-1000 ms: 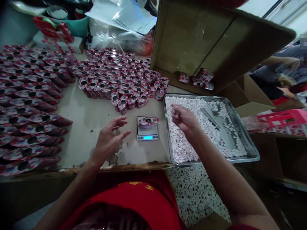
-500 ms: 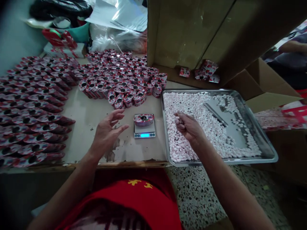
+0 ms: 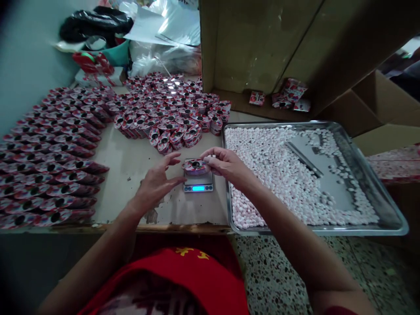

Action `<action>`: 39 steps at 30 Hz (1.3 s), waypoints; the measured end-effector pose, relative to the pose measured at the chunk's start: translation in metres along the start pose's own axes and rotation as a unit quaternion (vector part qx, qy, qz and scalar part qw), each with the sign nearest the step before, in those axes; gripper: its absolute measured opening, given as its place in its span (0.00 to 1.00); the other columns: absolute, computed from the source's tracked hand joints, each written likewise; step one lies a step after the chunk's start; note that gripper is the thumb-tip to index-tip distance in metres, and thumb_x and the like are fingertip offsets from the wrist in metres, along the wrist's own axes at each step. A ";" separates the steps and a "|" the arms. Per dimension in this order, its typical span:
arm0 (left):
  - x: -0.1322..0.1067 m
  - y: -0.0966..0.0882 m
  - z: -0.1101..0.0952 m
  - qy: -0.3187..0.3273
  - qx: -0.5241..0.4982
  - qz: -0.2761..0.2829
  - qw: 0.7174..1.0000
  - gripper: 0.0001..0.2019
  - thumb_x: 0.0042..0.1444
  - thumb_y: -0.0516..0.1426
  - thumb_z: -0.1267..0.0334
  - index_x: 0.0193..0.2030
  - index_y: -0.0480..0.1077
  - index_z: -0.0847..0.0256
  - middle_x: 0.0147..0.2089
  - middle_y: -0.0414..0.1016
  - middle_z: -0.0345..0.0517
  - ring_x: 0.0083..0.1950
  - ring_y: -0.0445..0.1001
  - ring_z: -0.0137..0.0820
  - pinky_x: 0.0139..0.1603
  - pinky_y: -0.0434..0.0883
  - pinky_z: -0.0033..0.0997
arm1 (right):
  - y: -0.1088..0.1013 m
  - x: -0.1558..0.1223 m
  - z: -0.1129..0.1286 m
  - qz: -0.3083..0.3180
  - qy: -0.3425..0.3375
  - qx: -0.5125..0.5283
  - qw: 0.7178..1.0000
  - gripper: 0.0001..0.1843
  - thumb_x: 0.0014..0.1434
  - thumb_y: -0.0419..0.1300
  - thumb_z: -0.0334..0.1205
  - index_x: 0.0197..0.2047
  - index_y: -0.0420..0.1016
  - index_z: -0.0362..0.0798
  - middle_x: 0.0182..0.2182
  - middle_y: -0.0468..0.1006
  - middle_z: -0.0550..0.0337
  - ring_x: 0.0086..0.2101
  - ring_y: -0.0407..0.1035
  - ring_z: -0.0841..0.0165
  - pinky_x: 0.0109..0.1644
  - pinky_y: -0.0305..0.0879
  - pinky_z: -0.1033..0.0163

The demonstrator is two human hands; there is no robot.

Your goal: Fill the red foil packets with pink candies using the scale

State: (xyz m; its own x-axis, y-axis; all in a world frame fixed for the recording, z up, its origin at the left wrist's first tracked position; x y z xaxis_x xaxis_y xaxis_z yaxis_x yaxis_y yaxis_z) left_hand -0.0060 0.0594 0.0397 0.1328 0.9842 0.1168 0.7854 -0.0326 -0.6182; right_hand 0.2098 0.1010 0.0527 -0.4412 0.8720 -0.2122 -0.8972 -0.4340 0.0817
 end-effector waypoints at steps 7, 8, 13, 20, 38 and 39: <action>-0.004 0.000 0.003 -0.012 -0.012 0.016 1.000 0.35 0.55 0.71 0.68 0.69 0.66 0.58 0.64 0.77 0.55 0.63 0.77 0.43 0.64 0.75 0.47 | 0.021 0.020 0.001 0.041 -0.046 -0.208 0.976 0.13 0.63 0.64 0.43 0.49 0.80 0.48 0.33 0.79 0.61 0.32 0.69 0.67 0.38 0.63 0.61; -0.005 -0.002 0.005 -0.014 -0.017 0.012 1.000 0.35 0.54 0.71 0.68 0.68 0.67 0.58 0.63 0.77 0.55 0.63 0.77 0.43 0.64 0.75 0.47 | 0.022 0.020 0.002 0.043 -0.042 -0.222 0.973 0.14 0.63 0.65 0.42 0.51 0.80 0.49 0.33 0.79 0.61 0.32 0.69 0.67 0.39 0.64 0.61; -0.004 -0.008 0.017 -0.006 -0.028 -0.001 1.000 0.37 0.53 0.73 0.66 0.69 0.67 0.56 0.62 0.78 0.54 0.63 0.77 0.44 0.64 0.74 0.48 | -0.008 0.011 0.018 -0.045 -0.042 -0.103 0.993 0.11 0.61 0.69 0.42 0.47 0.80 0.48 0.26 0.74 0.65 0.26 0.64 0.72 0.31 0.60 0.66; -0.002 -0.010 0.020 0.003 -0.019 -0.012 1.000 0.32 0.57 0.71 0.65 0.66 0.69 0.56 0.62 0.79 0.51 0.62 0.78 0.41 0.65 0.73 0.47 | -0.118 -0.024 -0.016 -0.304 0.028 0.261 0.916 0.09 0.59 0.66 0.28 0.32 0.70 0.47 0.26 0.70 0.66 0.22 0.60 0.79 0.25 0.60 0.76; 0.028 0.032 -0.036 0.065 0.215 -0.010 0.974 0.32 0.55 0.72 0.64 0.66 0.70 0.56 0.64 0.76 0.53 0.65 0.71 0.49 0.69 0.69 0.53 | -0.122 -0.014 -0.033 -0.308 -0.068 0.255 0.914 0.19 0.56 0.76 0.35 0.28 0.68 0.48 0.22 0.68 0.69 0.20 0.53 0.80 0.20 0.52 0.78; 0.030 0.039 -0.043 0.078 0.220 0.011 0.972 0.28 0.58 0.70 0.63 0.64 0.71 0.57 0.63 0.76 0.54 0.64 0.71 0.49 0.68 0.69 0.52 | -0.123 -0.015 -0.032 -0.299 -0.066 0.251 0.918 0.18 0.55 0.76 0.35 0.27 0.69 0.48 0.22 0.68 0.68 0.20 0.53 0.80 0.20 0.52 0.77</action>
State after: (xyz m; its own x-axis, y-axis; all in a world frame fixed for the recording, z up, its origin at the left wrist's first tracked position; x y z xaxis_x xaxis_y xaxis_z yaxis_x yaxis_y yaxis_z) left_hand 0.0548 0.0798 0.0525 0.2642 0.9447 0.1945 0.4508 0.0573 -0.8908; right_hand 0.3275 0.1338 0.0144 0.1650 0.9546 -0.2478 -0.8616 0.2618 0.4349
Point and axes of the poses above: each hand's wrist, its own x-axis towards the middle knuckle, its own y-axis out of the palm, z = x × y, the point moved 6 cm from there along x, towards the middle knuckle
